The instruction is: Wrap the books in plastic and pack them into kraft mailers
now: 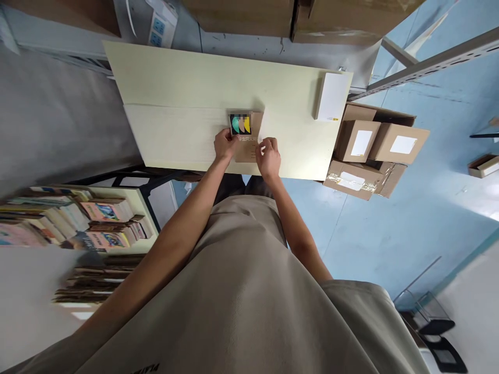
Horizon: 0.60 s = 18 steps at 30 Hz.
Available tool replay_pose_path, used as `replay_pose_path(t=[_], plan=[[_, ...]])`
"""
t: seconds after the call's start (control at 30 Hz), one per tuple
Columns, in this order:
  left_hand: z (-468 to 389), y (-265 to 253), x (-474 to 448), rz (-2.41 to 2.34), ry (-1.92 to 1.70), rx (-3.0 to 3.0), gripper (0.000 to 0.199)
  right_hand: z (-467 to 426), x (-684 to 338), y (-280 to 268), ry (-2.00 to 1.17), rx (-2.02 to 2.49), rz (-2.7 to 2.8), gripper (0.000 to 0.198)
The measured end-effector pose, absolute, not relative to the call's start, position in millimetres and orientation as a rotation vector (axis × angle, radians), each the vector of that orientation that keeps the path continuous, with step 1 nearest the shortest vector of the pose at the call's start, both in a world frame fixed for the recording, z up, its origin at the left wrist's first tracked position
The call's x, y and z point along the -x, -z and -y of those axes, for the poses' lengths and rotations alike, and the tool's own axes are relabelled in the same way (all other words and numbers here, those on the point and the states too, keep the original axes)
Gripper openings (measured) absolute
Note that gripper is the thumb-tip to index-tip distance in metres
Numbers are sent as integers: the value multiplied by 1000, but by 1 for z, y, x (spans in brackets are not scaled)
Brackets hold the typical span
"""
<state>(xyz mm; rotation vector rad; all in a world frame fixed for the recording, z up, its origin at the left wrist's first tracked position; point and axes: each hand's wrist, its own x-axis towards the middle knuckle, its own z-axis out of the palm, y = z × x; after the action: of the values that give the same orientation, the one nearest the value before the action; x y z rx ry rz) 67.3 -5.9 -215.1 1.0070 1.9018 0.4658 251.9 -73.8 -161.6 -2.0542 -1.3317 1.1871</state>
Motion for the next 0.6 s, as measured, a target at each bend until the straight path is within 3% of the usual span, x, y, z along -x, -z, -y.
replay_pose_path(t=[0.23,0.6], plan=[[6,211,-60,-1968,-425,-924,12,65,-216,172,-1244,2038,1474,17],[5,204,-48,-1943,-490,-917,17,58,-193,184,-1317,2047,1556,18]])
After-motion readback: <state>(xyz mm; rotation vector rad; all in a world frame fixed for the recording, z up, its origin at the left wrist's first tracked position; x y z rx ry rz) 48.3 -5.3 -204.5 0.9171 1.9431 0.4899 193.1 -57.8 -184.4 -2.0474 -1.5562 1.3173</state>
